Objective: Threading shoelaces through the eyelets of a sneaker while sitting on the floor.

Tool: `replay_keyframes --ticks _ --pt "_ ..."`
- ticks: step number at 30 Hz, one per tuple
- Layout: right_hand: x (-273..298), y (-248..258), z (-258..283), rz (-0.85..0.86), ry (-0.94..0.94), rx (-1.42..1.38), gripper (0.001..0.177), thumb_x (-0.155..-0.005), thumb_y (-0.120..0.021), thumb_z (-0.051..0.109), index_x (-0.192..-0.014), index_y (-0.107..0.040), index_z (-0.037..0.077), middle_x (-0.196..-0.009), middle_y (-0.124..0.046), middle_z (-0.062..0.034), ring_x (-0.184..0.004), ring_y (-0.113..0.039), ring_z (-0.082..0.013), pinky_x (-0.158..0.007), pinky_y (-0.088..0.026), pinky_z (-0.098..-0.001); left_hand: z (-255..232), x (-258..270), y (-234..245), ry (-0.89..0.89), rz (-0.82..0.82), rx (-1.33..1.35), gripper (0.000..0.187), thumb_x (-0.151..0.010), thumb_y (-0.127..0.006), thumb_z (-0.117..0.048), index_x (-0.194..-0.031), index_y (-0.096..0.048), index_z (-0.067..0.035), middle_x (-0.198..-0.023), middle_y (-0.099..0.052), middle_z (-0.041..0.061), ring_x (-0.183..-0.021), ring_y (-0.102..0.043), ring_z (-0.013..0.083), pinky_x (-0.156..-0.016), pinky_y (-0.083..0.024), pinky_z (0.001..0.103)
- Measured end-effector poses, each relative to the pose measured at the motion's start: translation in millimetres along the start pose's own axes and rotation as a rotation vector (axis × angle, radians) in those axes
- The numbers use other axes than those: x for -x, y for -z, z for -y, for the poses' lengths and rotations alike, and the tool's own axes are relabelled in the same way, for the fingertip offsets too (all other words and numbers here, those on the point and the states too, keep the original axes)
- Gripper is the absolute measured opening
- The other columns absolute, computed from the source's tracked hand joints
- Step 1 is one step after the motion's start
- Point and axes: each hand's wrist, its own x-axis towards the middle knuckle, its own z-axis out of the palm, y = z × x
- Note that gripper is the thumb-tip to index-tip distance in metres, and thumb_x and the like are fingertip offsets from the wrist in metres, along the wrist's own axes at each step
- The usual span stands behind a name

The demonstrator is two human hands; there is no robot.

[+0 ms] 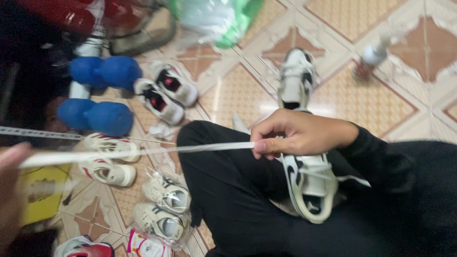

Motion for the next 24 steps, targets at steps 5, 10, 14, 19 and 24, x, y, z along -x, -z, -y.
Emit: replay_keyframes --ticks 5,10,14,19,24 --pt "-26 4 78 -0.117 0.237 -0.011 0.027 -0.105 -0.056 0.026 -0.098 -0.072 0.006 -0.074 -0.065 -0.0013 -0.060 -0.059 -0.0069 -0.051 -0.047 -0.0166 -165 -45 -79 -0.723 -0.391 -0.039 0.027 -0.119 -0.080 0.001 -0.142 -0.068 0.007 -0.109 -0.052 0.021 -0.091 -0.048 0.0296 -0.089 -0.041 0.040" --pt "-22 9 157 -0.299 0.390 -0.027 0.027 -0.107 -0.053 0.025 -0.097 -0.065 0.003 -0.072 -0.058 -0.0031 -0.058 -0.050 -0.0083 -0.049 -0.043 -0.0190 -182 -51 -253 -0.595 -0.481 0.612 0.020 -0.101 -0.053 0.013 -0.105 -0.049 -0.007 -0.107 -0.051 0.011 -0.092 -0.053 0.0179 -0.080 -0.046 0.027" --pt "-8 14 190 -0.492 0.380 0.050 0.026 -0.107 -0.051 0.035 -0.104 -0.065 0.013 -0.074 -0.057 0.0012 -0.059 -0.049 -0.0052 -0.049 -0.035 -0.0197 -219 9 -348 -0.389 0.306 0.704 0.020 -0.102 -0.060 -0.024 -0.113 -0.074 -0.013 -0.108 -0.077 0.004 -0.101 -0.072 0.0181 -0.095 -0.053 0.031" --pt "9 21 217 -0.567 0.413 0.148 0.022 -0.106 -0.050 0.034 -0.097 -0.059 0.015 -0.077 -0.053 0.0036 -0.066 -0.048 -0.0058 -0.061 -0.037 -0.0229 -305 33 -340 -0.705 0.535 1.036 0.039 -0.111 -0.047 -0.032 -0.112 -0.073 -0.003 -0.102 -0.071 0.010 -0.098 -0.067 0.0206 -0.092 -0.052 0.032" --pt "38 25 246 -0.658 0.518 0.223 0.020 -0.103 -0.047 0.031 -0.087 -0.051 0.019 -0.081 -0.047 0.0071 -0.077 -0.046 -0.0068 -0.080 -0.040 -0.0277 -376 15 -282 -0.729 0.515 1.280 0.034 -0.111 -0.052 -0.029 -0.109 -0.072 -0.002 -0.073 -0.062 0.007 -0.064 -0.058 0.0126 -0.062 -0.048 0.024"
